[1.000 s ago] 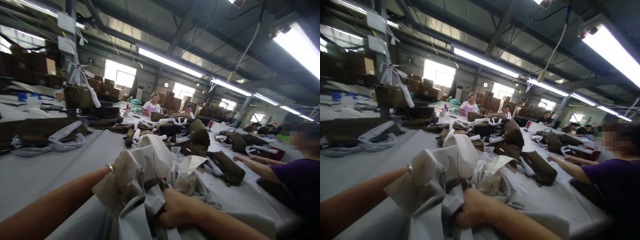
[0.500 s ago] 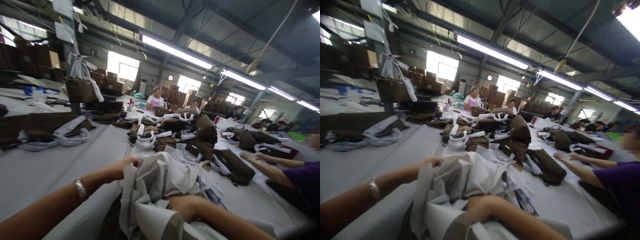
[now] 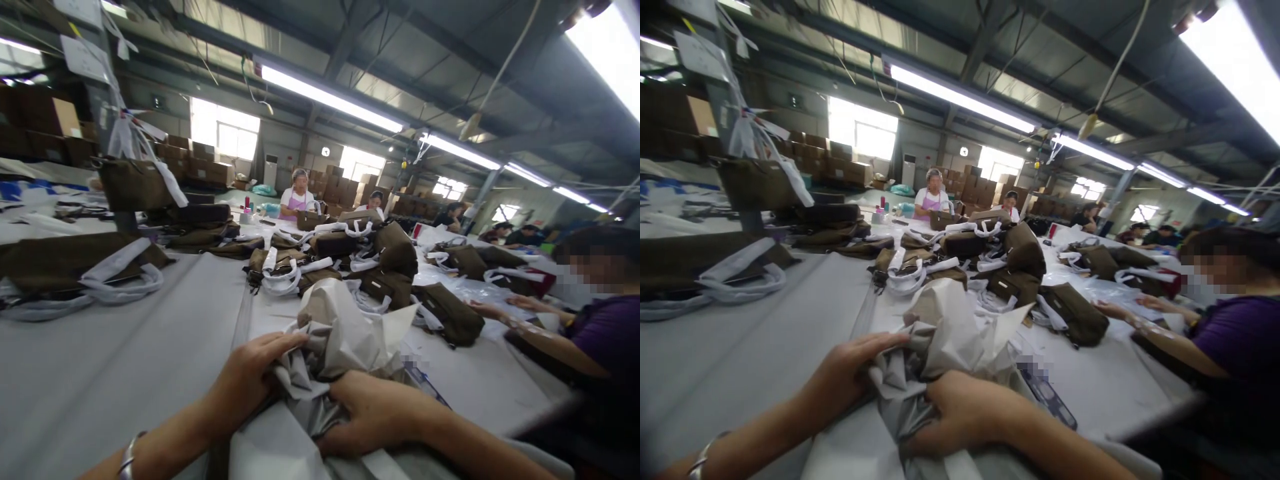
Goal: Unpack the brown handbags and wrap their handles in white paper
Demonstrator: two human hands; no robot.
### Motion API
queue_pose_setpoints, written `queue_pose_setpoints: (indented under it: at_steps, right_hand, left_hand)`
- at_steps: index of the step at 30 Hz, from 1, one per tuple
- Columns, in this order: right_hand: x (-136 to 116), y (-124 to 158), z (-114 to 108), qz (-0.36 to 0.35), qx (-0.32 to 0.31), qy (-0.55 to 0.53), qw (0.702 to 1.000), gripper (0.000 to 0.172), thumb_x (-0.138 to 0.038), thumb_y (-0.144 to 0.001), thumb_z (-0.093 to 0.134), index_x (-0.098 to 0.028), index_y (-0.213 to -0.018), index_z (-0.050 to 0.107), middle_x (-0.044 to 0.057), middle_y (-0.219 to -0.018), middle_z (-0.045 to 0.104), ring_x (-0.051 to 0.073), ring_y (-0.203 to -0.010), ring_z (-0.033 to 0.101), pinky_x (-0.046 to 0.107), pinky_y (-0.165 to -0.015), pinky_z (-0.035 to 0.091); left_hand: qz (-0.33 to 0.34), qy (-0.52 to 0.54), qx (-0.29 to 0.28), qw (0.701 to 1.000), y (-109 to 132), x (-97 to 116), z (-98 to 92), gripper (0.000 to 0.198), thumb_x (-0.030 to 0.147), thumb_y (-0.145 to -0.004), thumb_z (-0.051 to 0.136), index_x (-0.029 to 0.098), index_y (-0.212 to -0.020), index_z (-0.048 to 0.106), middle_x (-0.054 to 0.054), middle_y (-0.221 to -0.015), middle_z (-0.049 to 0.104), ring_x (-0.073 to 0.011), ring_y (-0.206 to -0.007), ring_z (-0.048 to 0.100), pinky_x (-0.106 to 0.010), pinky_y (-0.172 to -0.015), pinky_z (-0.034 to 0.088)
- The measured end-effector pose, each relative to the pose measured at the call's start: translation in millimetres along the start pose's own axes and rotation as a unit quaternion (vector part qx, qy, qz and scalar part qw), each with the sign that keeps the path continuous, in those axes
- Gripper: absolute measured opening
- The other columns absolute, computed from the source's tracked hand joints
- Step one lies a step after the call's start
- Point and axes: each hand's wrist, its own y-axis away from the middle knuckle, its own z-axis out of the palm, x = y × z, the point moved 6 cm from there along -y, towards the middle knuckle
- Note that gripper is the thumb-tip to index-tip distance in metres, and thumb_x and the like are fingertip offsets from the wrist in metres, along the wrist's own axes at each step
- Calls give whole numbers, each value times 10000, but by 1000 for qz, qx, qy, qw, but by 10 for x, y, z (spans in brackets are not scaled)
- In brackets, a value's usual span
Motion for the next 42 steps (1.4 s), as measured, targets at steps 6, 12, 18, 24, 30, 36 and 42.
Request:
queue_pose_setpoints:
  at_steps: [6,12,18,24,30,36,42]
  right_hand:
    - [221,250,-651,32,377,65,923,666,-530,-904,660,-217,-1474,518,151,-1503,517,337,-1405,464,534,-1174,353]
    - [41,-33,-210,-59,136,-92,985,870,-679,-944,527,-253,-1627,196,123,-1656,269,289,-1532,242,513,-1239,218]
    - [-199,13,277,-84,101,99,986,1219,-592,-658,884,-227,-1620,231,222,-1671,-90,452,-1522,-48,665,-1178,217]
    - [-39,1,336,-167,194,214,943,587,-204,-830,724,-192,-1400,590,214,-1598,357,380,-1483,333,598,-1158,368]
    - [-17,91,241,-231,275,193,913,696,-39,-880,451,-207,-1547,343,129,-1405,618,230,-1318,579,477,-1126,473]
    - [23,27,181,-209,283,100,931,756,5,-813,468,-275,-1514,442,70,-1383,644,233,-1275,618,432,-1111,500]
    - [204,71,87,-108,309,-65,943,580,-183,-854,623,-328,-1414,588,53,-1279,709,311,-1129,704,404,-962,605]
  left_hand:
    - [205,-103,93,969,244,223,-121,552,-51,-796,431,239,-1196,679,-46,-1146,765,-176,-1076,710,-293,-1036,534]
    - [63,4,55,996,85,228,-129,564,-28,-693,458,242,-1109,727,-45,-1146,755,-214,-1073,698,-312,-952,553]
    - [-300,449,121,833,110,132,-62,624,130,-704,615,214,-1321,592,-18,-907,753,-191,-778,714,-261,-705,563]
    - [-253,568,170,765,225,171,-205,476,349,-899,587,262,-1365,551,-50,-1272,685,-216,-1190,639,-256,-881,564]
    - [-33,109,195,974,760,40,-468,141,233,-1015,512,225,-923,618,37,-724,621,-96,-648,611,-162,-663,507]
    - [163,-156,98,969,948,254,-139,199,101,-1004,442,159,-1097,608,-77,-936,746,-149,-780,723,-183,-742,568]
    - [54,-178,60,981,840,1,-29,175,117,-981,455,198,-933,602,-4,-811,709,-121,-642,686,-158,-583,519]
